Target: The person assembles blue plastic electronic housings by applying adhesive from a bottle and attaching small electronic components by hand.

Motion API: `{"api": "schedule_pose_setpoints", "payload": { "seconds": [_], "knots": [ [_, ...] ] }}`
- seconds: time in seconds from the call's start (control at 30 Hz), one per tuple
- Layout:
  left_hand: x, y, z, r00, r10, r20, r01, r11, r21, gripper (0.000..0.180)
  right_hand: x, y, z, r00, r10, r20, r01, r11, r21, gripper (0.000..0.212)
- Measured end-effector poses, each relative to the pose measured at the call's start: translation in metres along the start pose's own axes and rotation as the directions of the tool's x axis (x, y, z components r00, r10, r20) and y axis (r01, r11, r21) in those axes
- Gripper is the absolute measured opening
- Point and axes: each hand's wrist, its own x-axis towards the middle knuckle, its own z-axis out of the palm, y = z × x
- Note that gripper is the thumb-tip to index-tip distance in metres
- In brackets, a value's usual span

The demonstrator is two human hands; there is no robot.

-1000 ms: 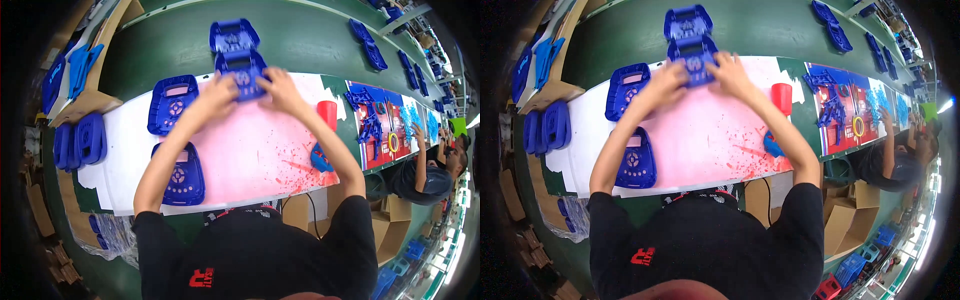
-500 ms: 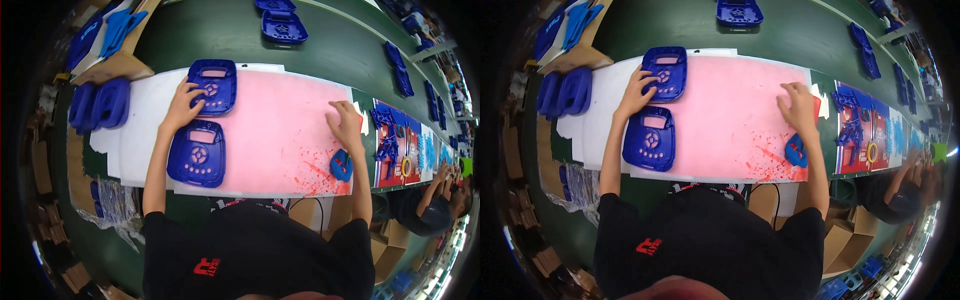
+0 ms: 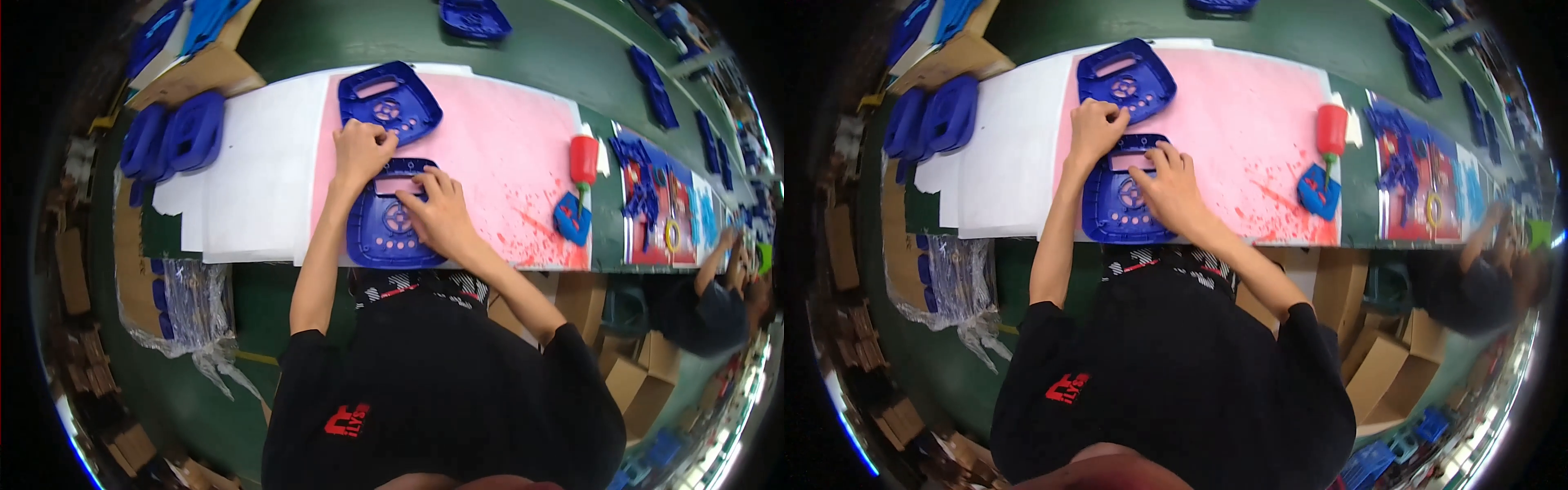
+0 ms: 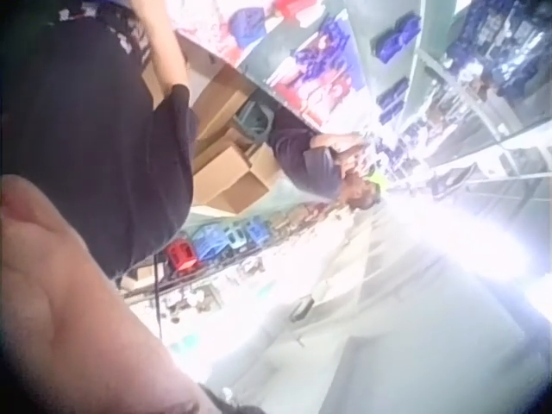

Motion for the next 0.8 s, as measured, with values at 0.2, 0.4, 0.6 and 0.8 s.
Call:
{"api": "schedule_pose_setpoints", "payload": {
  "seconds": [0.2,0.4,0.6,0.8],
  "knots": [
    [-0.011,0.068,0.016,0.980,0.031,0.199,-0.011,0.994,-0.105,0.026,-0.046,0.048,-0.044,0.996,0.083,-0.016,-0.082,0.994,0.076,0.037],
    [-0.014,0.080,-0.006,0.969,0.239,0.054,-0.239,0.971,-0.006,0.027,-0.060,0.088,-0.120,0.861,0.362,-0.358,-0.402,0.915,-0.043,0.044],
    [0.081,0.015,0.026,0.986,-0.131,-0.105,0.130,0.991,-0.019,0.023,-0.050,0.252,-0.163,0.346,0.938,0.017,-0.846,0.320,-0.426,0.094],
    [0.090,-0.006,0.065,0.983,-0.043,0.178,0.118,0.893,-0.435,0.022,-0.062,0.274,-0.213,0.291,0.905,0.311,-0.942,0.327,-0.071,0.058]
  ]
}}
